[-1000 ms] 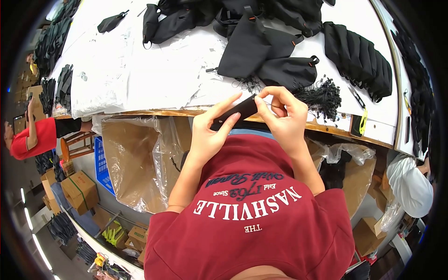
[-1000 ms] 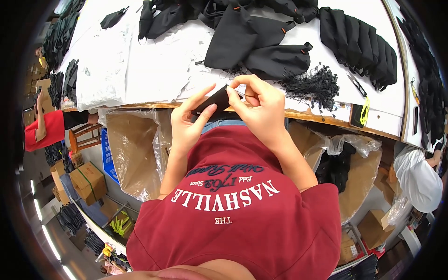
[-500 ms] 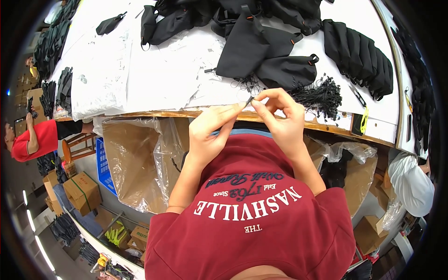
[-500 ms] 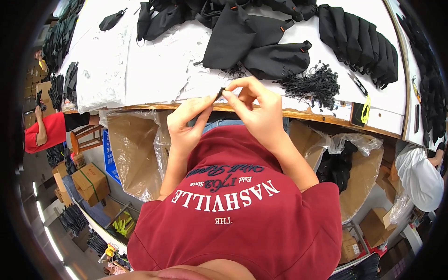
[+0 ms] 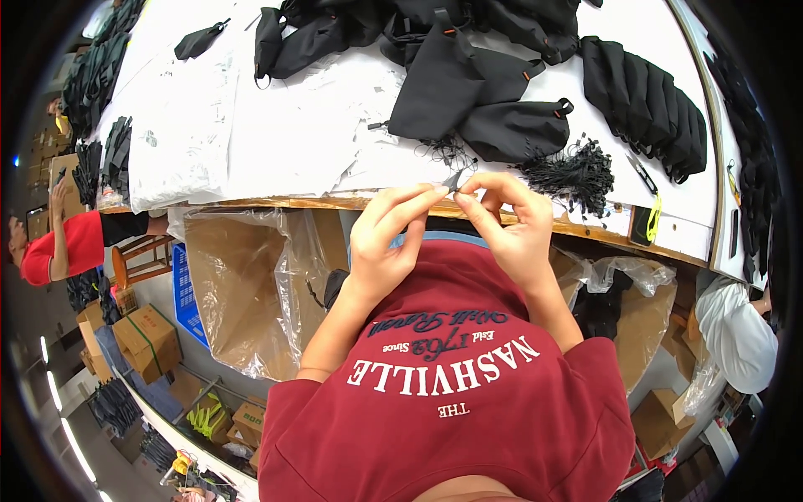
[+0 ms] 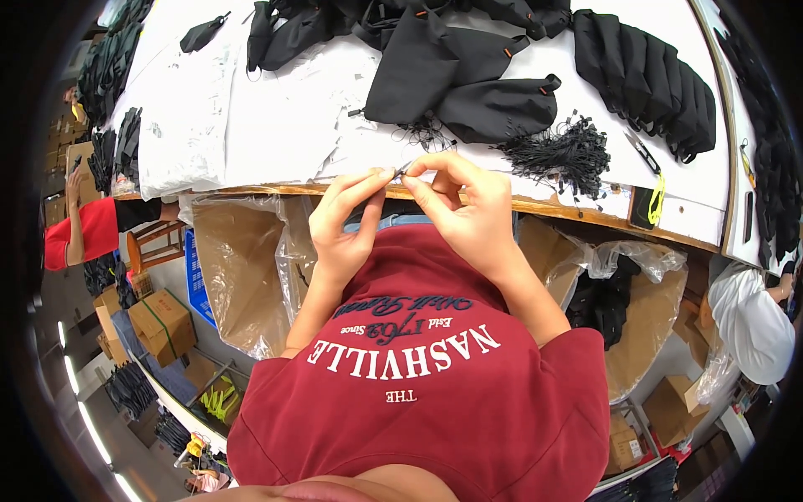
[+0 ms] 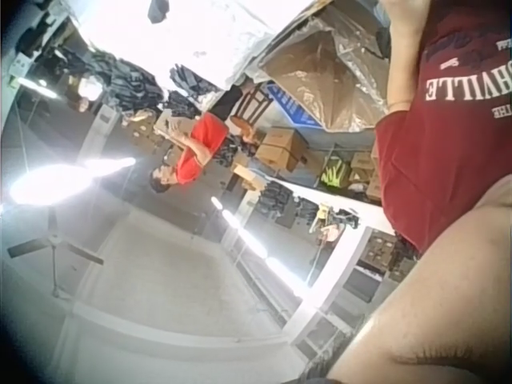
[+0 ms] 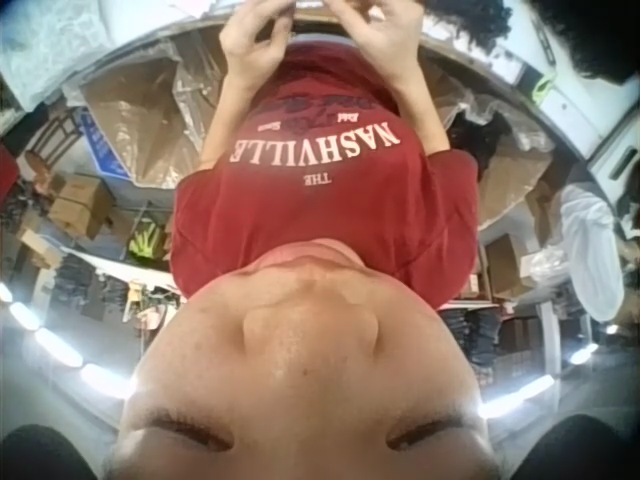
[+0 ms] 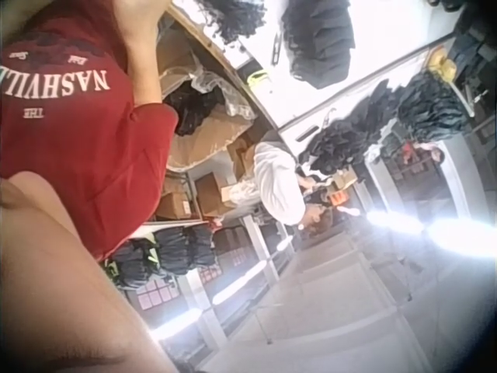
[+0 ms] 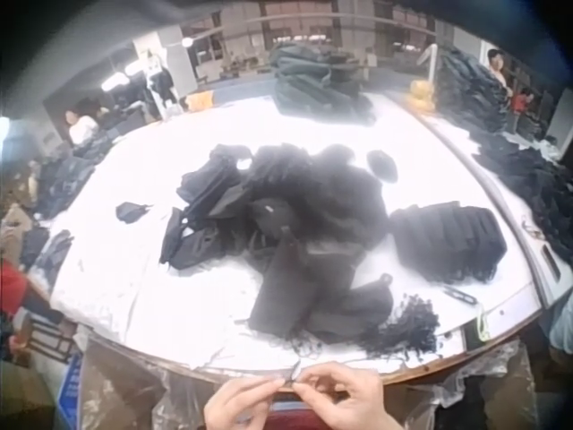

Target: The recorder is assembling small black bags by threading cords and attaching tags in a manufacturing environment.

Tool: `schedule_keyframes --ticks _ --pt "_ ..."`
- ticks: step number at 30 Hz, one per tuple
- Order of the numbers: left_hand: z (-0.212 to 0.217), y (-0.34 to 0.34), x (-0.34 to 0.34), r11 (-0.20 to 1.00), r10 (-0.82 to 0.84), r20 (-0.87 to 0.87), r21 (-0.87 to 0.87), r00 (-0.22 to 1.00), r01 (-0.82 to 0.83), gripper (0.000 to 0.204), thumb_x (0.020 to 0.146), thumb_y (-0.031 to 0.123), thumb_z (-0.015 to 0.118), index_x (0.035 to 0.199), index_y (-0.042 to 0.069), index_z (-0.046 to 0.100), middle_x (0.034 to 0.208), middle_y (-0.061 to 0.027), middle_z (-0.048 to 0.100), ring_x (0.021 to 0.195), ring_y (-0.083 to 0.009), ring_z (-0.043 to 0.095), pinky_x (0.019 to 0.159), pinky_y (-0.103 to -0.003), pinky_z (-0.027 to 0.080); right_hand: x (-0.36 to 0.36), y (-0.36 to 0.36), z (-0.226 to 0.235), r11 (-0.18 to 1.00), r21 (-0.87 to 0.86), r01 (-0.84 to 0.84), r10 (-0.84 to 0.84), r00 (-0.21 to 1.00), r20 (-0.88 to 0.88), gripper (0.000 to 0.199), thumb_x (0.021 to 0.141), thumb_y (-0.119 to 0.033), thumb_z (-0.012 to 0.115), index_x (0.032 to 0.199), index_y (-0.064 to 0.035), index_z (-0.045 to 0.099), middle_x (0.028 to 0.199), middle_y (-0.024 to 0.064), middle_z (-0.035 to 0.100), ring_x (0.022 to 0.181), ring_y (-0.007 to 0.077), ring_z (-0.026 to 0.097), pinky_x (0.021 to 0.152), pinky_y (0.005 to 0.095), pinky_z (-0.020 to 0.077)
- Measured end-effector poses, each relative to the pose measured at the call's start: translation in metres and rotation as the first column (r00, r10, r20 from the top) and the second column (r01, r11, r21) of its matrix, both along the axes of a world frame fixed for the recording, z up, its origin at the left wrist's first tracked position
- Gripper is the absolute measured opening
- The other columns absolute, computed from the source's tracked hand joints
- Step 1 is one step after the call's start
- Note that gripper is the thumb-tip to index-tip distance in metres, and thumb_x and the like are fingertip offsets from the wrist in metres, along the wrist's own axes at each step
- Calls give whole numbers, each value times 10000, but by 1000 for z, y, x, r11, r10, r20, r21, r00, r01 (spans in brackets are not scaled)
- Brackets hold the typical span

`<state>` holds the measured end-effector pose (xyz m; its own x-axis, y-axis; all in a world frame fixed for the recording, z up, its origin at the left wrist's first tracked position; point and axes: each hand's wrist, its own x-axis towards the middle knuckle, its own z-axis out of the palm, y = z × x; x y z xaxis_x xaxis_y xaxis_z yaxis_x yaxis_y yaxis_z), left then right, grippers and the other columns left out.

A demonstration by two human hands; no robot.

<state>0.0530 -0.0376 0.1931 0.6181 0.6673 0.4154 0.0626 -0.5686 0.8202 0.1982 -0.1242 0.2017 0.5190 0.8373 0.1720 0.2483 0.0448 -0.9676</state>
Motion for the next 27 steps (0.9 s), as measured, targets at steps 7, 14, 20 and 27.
schedule_keyframes --ticks 7,14,20,27 --pt "3 6 -5 999 -41 -11 29 999 42 306 749 -152 588 993 13 671 985 -123 660 913 -219 636 772 -287 512 -3 -1 0 999 29 -17 18 999 -31 68 790 -16 693 840 -36 653 521 -35 466 459 9 371 426 197 269" --pt "4 5 -9 903 -177 178 -362 968 231 268 762 -103 583 986 7 681 984 -107 655 924 -205 615 794 -300 486 3 -4 8 993 10 -115 114 965 -237 80 803 -30 695 865 -30 644 565 -28 537 473 16 448 431 187 309" --pt "2 10 -18 590 -252 200 -744 947 314 146 866 59 618 977 -33 637 957 -79 647 874 -141 606 809 -258 467 15 -10 -4 911 -29 -412 298 705 -644 81 824 -58 685 832 0 628 606 13 597 496 59 550 463 190 432" --pt "-14 7 -14 688 -256 138 -670 957 281 124 865 49 623 976 -3 604 904 -43 623 819 -93 587 738 -227 464 17 -5 -7 848 -125 -515 314 678 -664 125 831 -102 691 845 -4 615 578 13 583 499 65 560 479 205 454"
